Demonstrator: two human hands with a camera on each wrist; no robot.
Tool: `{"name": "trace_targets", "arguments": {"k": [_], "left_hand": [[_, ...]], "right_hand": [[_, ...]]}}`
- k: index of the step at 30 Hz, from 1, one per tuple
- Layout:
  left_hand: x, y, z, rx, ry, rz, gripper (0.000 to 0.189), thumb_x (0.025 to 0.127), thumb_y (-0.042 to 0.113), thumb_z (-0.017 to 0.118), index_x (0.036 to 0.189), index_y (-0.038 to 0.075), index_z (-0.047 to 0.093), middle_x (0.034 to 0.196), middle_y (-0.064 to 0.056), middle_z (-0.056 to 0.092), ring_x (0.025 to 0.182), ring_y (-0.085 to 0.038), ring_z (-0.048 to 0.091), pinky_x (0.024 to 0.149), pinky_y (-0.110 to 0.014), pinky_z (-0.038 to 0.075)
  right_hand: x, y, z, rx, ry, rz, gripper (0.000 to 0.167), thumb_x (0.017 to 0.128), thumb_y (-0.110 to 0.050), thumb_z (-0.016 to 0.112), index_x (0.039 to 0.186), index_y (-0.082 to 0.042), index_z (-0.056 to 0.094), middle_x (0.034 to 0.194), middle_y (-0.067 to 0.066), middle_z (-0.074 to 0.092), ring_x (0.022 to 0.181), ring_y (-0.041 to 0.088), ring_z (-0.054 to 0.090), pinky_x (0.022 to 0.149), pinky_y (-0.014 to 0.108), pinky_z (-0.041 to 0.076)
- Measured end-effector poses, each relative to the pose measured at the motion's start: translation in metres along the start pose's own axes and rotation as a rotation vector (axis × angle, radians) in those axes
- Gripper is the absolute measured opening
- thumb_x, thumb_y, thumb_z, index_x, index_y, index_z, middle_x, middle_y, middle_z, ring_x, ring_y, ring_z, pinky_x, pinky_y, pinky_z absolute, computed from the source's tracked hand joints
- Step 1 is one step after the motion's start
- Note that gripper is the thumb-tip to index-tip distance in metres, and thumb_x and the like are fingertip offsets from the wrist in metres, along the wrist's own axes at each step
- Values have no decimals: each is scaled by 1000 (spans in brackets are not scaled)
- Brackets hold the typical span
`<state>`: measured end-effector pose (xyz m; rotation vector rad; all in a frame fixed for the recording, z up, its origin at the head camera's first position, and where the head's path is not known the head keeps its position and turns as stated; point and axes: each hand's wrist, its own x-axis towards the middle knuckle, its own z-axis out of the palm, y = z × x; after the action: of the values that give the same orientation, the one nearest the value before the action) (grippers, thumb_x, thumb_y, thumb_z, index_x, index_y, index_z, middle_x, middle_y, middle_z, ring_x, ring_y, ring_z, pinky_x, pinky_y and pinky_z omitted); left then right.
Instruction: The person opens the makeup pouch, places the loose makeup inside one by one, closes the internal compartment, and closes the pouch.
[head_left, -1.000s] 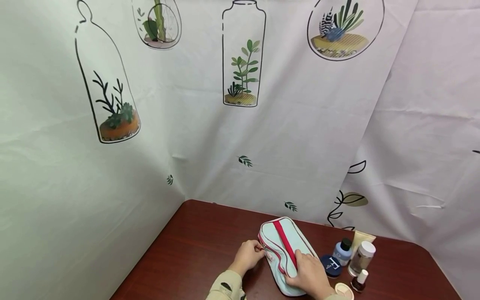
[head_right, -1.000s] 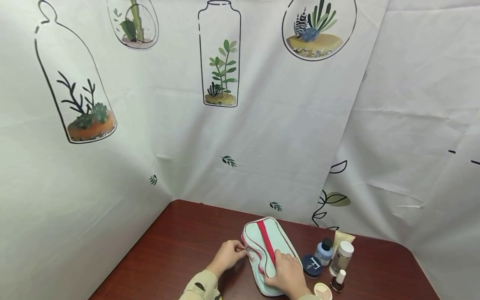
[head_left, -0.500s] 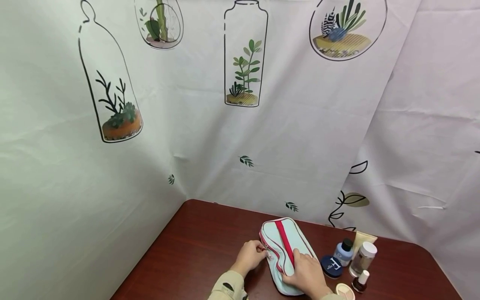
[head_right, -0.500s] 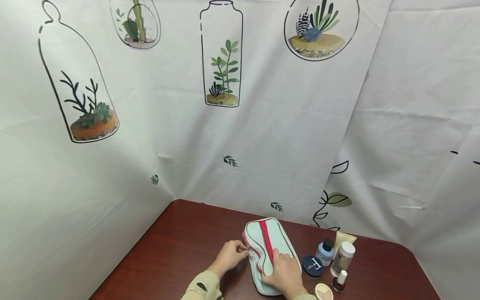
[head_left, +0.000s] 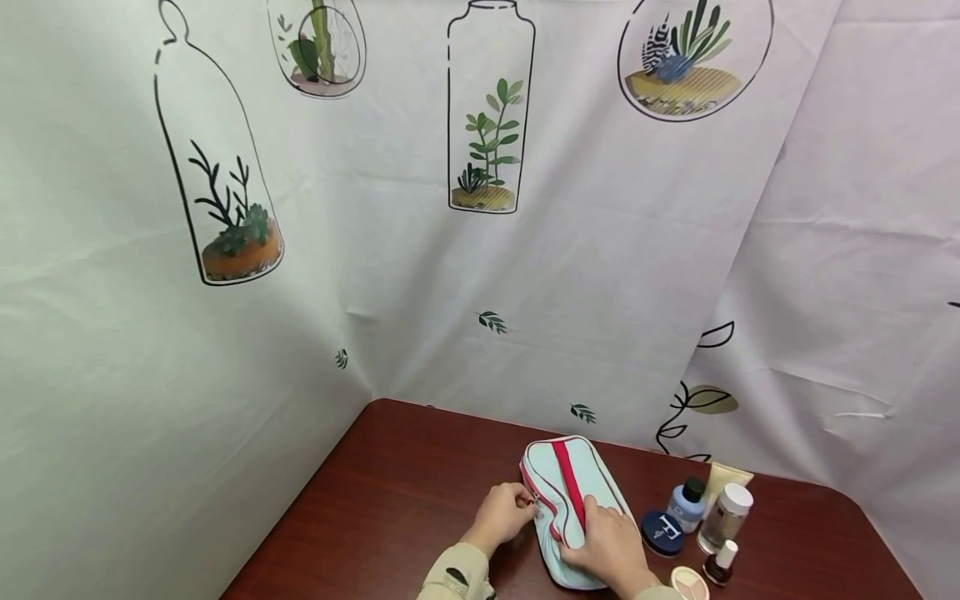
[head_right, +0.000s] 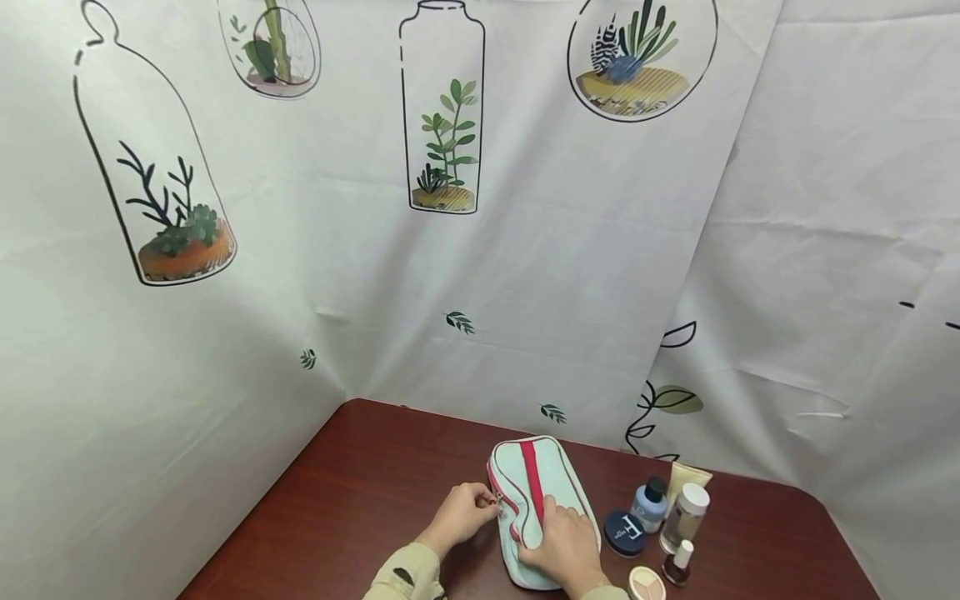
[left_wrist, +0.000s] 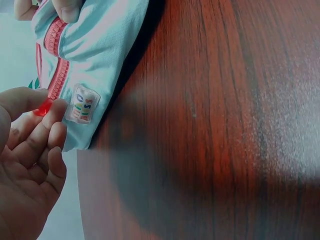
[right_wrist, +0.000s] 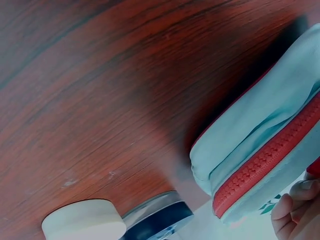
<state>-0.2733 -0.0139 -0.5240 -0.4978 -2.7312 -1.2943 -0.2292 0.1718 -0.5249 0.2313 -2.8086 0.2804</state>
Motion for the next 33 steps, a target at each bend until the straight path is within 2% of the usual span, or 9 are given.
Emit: {"name": "trace_targets", "arguments": {"k": [8, 21, 33], "left_hand": [[-1, 3, 0, 5, -39, 4, 9, 75, 12, 70, 72, 10, 62, 62, 10, 55, 57, -1, 48, 54, -21, 41], [-3, 5, -1, 25, -77, 32, 10, 76, 13, 70, 70, 11, 62, 61, 11, 51, 55, 0, 45, 53, -20, 39], [-5, 9, -5, -82, -161, 45, 10, 76, 8, 70, 70, 9, 61, 61, 11, 52, 55, 0, 45, 54, -19, 40]], "right_hand": [[2, -6, 0, 12, -5, 19, 60, 54, -55, 74, 82, -9, 45, 57, 1, 44, 53, 25, 48, 53, 40, 38], [4, -9, 5, 4, 58, 12, 61, 51, -52, 74, 84, -8, 47, 58, 2, 47, 52, 26, 48, 49, 39, 37], [6, -12, 3, 9, 54, 38, 65, 52, -56, 74, 85, -7, 46, 58, 4, 49, 54, 28, 50, 50, 40, 39]]}}
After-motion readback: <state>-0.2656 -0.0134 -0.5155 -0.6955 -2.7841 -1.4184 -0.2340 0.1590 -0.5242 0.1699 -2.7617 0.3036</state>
